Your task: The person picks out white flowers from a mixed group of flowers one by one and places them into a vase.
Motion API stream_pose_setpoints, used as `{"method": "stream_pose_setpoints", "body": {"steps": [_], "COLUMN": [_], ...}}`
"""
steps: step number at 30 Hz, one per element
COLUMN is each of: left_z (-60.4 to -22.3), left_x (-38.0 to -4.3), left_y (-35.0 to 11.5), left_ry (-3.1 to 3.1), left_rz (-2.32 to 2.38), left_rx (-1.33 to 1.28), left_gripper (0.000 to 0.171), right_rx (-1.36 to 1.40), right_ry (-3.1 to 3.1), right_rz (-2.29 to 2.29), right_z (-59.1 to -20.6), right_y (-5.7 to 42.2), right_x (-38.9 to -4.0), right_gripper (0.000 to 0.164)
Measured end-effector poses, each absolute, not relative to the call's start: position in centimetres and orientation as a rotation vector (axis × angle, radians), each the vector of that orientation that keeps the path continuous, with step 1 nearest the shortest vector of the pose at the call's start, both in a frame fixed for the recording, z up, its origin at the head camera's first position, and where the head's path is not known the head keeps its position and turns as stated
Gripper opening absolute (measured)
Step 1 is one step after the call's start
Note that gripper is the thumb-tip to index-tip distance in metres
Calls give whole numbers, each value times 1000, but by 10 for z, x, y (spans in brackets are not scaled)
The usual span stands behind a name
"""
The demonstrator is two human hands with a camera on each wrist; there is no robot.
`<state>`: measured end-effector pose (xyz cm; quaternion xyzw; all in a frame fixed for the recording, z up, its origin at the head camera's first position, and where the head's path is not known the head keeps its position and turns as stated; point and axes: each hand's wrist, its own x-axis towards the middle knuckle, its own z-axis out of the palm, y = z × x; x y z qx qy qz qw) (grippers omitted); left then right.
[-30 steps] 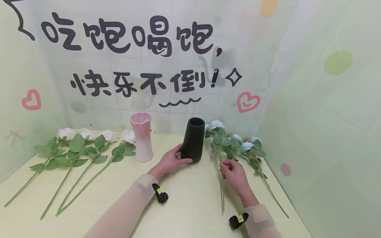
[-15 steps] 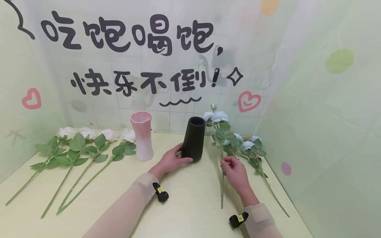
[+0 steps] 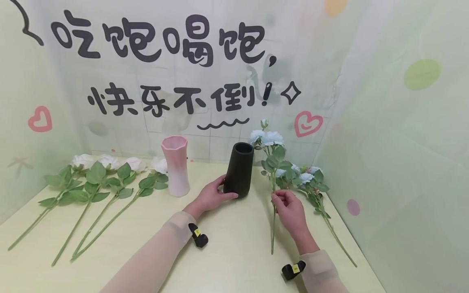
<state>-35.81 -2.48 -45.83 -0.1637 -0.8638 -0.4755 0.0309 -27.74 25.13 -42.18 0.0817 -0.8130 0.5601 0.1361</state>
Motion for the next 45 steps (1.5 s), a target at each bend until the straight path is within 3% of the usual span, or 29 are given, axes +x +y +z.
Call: {"method": "stream_pose_setpoints", "body": {"steps": [19, 45], "left_z": [-459, -461], "left_x": [-358, -359], "left_y": [-26, -27], "left_ry": [-2666, -2649], "left_rz": [-1457, -1452], "left_rx": [-515, -527], "left_gripper": [87, 87], "right_rx": [277, 299], "right_ry": [-2271, -2126], "right_rz": [1565, 1521], "right_z": [-396, -382], "right_y": [232, 228], "right_x": [-253, -250], "right_gripper": [13, 13]}}
